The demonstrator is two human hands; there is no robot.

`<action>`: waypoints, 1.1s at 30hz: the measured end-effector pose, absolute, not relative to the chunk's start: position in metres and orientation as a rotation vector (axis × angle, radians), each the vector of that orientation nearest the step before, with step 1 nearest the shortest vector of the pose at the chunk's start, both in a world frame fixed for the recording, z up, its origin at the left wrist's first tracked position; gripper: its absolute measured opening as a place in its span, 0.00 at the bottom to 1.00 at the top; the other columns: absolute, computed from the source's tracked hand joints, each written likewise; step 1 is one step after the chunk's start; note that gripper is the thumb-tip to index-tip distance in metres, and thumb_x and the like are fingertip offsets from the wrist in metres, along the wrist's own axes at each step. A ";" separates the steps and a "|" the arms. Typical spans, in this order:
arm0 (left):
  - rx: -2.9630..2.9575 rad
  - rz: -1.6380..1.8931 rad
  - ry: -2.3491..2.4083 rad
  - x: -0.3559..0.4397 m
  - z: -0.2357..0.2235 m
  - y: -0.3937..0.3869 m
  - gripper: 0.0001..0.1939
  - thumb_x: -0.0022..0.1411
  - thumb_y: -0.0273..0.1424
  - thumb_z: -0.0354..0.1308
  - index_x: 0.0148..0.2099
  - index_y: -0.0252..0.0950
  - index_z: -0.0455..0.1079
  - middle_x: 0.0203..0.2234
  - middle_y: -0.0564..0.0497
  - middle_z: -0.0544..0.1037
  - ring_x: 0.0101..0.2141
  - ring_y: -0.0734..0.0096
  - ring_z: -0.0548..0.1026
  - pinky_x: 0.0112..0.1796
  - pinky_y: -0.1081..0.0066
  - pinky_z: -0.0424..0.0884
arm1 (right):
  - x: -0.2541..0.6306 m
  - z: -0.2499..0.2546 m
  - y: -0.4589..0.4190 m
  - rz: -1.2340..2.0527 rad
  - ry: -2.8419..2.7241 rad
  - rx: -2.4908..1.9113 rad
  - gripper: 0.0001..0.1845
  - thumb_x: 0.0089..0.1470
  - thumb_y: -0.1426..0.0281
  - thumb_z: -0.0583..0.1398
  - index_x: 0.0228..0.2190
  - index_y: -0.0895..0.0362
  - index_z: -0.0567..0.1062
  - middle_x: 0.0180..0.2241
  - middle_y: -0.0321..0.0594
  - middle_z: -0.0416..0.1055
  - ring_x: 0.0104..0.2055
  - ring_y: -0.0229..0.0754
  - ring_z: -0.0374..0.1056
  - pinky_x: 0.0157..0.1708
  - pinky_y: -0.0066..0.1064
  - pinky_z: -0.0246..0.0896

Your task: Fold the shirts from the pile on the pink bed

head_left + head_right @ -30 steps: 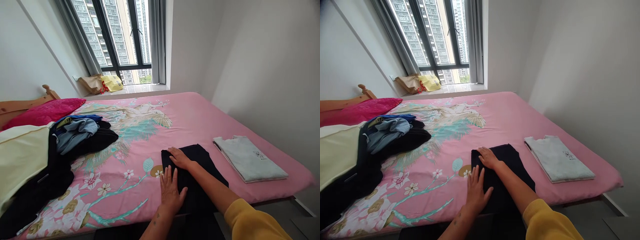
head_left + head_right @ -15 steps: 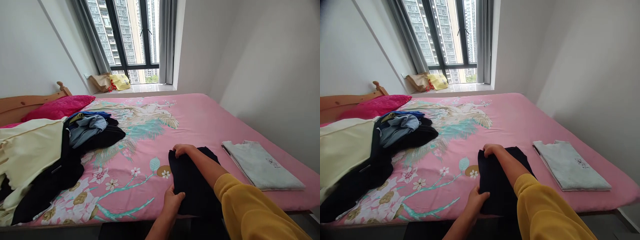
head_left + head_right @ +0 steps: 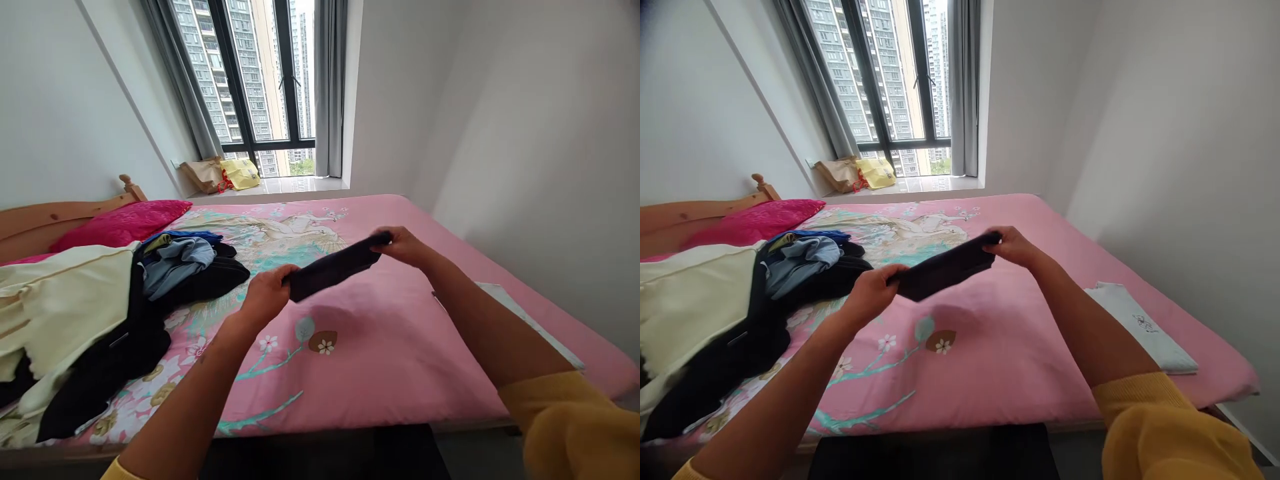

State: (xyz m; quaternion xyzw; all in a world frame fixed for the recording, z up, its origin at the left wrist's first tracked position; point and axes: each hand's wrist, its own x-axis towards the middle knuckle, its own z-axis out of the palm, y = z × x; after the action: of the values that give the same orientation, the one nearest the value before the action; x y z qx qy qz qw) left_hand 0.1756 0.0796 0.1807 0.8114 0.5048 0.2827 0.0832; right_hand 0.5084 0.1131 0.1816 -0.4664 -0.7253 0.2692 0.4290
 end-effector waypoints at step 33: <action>1.325 0.995 1.669 0.110 -0.032 0.052 0.16 0.57 0.30 0.50 0.47 0.32 0.70 0.36 0.45 0.78 0.35 0.69 0.75 0.35 0.72 0.71 | 0.379 -0.024 -0.043 0.254 -1.932 -1.436 0.15 0.57 0.67 0.53 0.45 0.53 0.72 0.50 0.44 0.68 0.56 0.48 0.61 0.56 0.50 0.56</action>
State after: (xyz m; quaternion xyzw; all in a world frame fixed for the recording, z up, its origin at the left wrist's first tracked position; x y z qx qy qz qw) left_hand 0.1101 0.0517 -0.0316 0.5201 0.6549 0.3905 0.3848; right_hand 0.3792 -0.0429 -0.0235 -0.5551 -0.7468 0.0984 0.3528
